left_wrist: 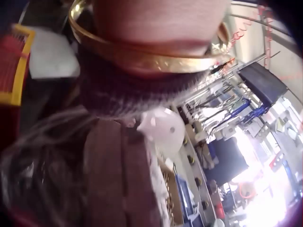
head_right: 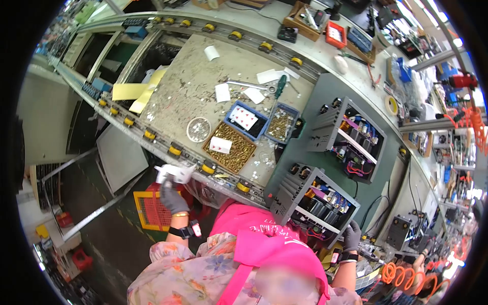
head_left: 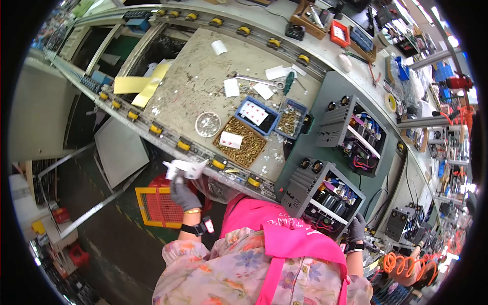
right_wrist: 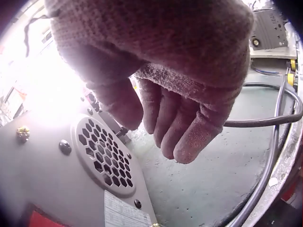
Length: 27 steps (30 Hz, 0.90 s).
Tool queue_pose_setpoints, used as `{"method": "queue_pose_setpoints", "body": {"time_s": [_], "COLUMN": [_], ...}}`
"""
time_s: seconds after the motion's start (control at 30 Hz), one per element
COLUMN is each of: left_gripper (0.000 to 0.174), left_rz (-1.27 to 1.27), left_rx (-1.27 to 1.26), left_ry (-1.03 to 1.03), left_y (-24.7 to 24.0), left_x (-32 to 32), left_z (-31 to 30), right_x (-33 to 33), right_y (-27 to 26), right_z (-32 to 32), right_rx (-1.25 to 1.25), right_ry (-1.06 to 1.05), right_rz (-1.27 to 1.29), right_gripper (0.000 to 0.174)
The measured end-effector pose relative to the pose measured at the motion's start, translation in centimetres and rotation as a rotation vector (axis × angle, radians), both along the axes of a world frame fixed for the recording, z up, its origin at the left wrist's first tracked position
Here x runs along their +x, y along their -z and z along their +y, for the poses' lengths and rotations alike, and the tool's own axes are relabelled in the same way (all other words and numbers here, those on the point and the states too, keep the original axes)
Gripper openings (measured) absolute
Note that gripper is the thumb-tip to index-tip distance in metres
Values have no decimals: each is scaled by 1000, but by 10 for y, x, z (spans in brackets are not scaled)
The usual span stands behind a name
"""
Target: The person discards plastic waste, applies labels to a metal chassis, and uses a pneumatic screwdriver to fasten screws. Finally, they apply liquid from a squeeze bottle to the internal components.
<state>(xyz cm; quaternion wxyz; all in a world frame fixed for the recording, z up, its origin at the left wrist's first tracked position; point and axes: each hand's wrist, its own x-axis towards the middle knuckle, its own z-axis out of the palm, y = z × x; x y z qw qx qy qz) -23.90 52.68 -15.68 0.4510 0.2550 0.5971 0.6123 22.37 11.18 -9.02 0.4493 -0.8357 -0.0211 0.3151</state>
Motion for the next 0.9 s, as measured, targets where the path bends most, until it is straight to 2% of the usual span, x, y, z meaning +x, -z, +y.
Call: {"method": "queue_pose_setpoints", "body": {"time_s": [0.03, 0.07, 0.13, 0.2, 0.3, 0.4, 0.43, 0.47, 0.53, 0.63, 0.73, 0.77, 0.87, 0.9], "left_gripper": [28, 31, 33, 33, 30, 29, 30, 33, 35, 30, 28, 28, 25, 24], "left_rz": [-108, -416, -886, -763, 373, 358, 85, 33, 119, 174, 377, 342, 206, 267], "left_rx": [-33, -143, -409, -487, -686, -744, -734, -739, -729, -670, -810, -750, -431, -373], "left_ry": [60, 30, 82, 307, 1132, 1046, 829, 749, 824, 870, 1035, 1092, 1059, 1028], "left_y": [36, 40, 98, 158, 216, 191, 178, 157, 118, 99, 13, 6, -44, -49], "left_x": [-15, -8, -20, -25, -29, -36, -41, -42, -45, -49, -19, -18, 19, 33], "left_z": [-22, -32, -48, -65, -55, -46, -42, -34, -19, -8, 14, 21, 56, 72], "right_x": [2, 2, 1, 10, 17, 24, 27, 29, 28, 19, 26, 27, 28, 23], "right_y": [-2, -6, -14, -15, -28, -34, -32, -29, -22, -21, -7, -3, 0, -9], "right_z": [5, 13, 35, 43, 55, 56, 55, 52, 47, 47, 27, 18, 4, 8], "right_rx": [-30, 0, 66, 52, 36, 63, 49, 35, 23, 58, 100, 103, 123, 134], "right_ry": [-51, -53, -57, -120, -181, -212, -208, -202, -182, -145, -169, -140, -66, -44], "right_rz": [-19, -24, -40, -41, -22, -31, -29, -24, -8, 32, 49, 45, 38, 41], "right_gripper": [25, 24, 23, 23, 26, 27, 27, 27, 26, 24, 24, 25, 27, 28]}}
